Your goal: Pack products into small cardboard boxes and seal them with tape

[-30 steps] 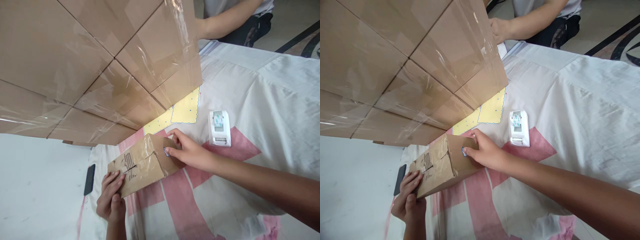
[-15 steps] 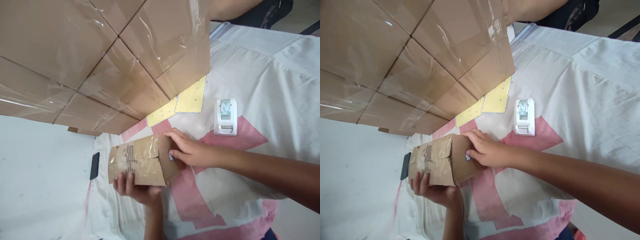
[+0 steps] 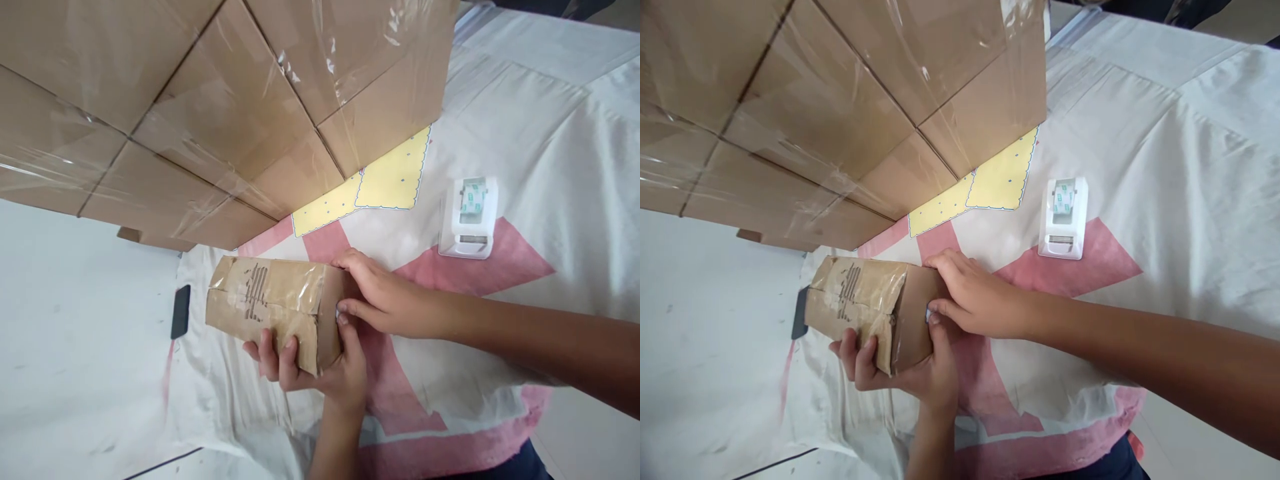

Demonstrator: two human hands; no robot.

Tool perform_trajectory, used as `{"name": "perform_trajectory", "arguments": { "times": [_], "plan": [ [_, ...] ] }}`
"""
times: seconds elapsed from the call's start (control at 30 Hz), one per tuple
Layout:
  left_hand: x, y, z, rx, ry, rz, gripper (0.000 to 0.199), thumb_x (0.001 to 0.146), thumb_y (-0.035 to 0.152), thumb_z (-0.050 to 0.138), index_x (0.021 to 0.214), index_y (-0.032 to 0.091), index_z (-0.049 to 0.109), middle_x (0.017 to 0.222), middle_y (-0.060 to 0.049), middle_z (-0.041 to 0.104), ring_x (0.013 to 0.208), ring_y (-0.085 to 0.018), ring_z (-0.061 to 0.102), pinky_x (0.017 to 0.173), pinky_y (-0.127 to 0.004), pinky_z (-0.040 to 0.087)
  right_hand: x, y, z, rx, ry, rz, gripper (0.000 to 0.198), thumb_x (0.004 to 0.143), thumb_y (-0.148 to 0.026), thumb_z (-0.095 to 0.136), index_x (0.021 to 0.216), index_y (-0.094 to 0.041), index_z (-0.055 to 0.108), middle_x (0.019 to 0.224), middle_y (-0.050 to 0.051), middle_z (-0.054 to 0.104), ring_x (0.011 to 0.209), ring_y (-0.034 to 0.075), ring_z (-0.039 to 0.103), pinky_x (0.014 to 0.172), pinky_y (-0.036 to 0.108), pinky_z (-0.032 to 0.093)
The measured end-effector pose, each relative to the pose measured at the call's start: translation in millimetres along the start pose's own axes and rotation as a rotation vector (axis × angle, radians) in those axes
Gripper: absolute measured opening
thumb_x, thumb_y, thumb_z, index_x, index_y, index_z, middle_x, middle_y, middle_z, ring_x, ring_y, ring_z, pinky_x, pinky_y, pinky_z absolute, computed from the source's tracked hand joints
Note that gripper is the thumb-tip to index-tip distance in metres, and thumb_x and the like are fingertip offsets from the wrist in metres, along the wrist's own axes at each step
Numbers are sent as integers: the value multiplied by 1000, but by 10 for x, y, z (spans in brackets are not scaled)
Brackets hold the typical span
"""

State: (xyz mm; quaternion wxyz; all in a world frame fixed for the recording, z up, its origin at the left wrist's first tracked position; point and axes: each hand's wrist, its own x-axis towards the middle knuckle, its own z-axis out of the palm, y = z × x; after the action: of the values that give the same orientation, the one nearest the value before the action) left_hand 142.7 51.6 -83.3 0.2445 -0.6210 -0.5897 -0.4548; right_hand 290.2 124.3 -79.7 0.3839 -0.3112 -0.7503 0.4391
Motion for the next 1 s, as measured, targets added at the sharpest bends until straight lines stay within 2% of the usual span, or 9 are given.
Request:
{"name": "perform_trajectory", "arguments": {
  "times": [0.17, 0.33, 0.5, 0.67, 0.73, 0.83, 0.93, 1.0],
  "plan": [
    [-18, 28, 14, -64, 7, -38, 69, 71, 15, 79, 127, 29, 42, 143, -9, 42, 146, -32, 33, 125, -71, 11, 9, -16, 21, -26, 33, -3, 36, 96, -17, 56, 128, -20, 41, 127, 15, 56, 118, 30, 56, 95, 53, 51],
    [-22, 41, 26, -82, 19, -74, 69, 73, 14, 79, 129, 34, 43, 146, -9, 42, 146, -33, 33, 127, -69, 10, 7, 17, -2, -39, 18, 0, 36, 97, -21, 56, 130, -19, 42, 128, 15, 56, 117, 29, 57, 95, 50, 52],
    [-18, 17, 2, -56, -3, -36, 69, 73, 25, 78, 130, 30, 39, 146, -11, 40, 147, -34, 30, 125, -71, 11, 6, 37, -83, -31, -54, -17, 40, 97, -25, 57, 134, -17, 43, 132, 16, 56, 122, 28, 57, 95, 47, 52],
    [-22, 6, 22, 1, 13, 1, 74, 71, 24, 81, 129, 24, 36, 144, -14, 40, 146, -34, 34, 122, -73, 15, 4, 25, -132, -27, -95, -5, 58, 96, -32, 61, 149, -24, 38, 142, 13, 54, 129, 29, 54, 100, 48, 51],
    [-37, -7, 37, -34, 21, -13, 72, 71, 21, 81, 129, 24, 37, 147, -14, 40, 149, -34, 32, 123, -72, 13, 2, 26, -129, -33, -70, 4, 62, 95, -32, 63, 152, -25, 37, 143, 13, 55, 131, 29, 53, 103, 48, 49],
    [-60, -47, 43, -119, 13, -34, 71, 70, 19, 82, 128, 26, 40, 154, -15, 37, 154, -37, 23, 125, -70, 11, -2, 9, -112, -55, -10, -32, 60, 93, -33, 67, 147, -19, 44, 136, 15, 59, 127, 28, 55, 105, 46, 48],
    [-34, -91, 48, -206, 73, 5, 70, 66, 28, 85, 124, 31, 46, 157, -12, 40, 152, -39, 27, 126, -68, 15, 5, -65, -130, -110, 72, -121, 60, 90, -39, 70, 140, -14, 50, 126, 16, 64, 118, 28, 59, 101, 44, 50],
    [51, -81, 66, -312, 126, 38, 74, 61, 35, 87, 123, 32, 47, 159, -12, 38, 153, -41, 24, 127, -69, 13, 9, -168, -201, -149, 154, -198, 60, 89, -47, 70, 137, -16, 52, 122, 14, 66, 112, 28, 60, 98, 44, 51]
  ]
}}
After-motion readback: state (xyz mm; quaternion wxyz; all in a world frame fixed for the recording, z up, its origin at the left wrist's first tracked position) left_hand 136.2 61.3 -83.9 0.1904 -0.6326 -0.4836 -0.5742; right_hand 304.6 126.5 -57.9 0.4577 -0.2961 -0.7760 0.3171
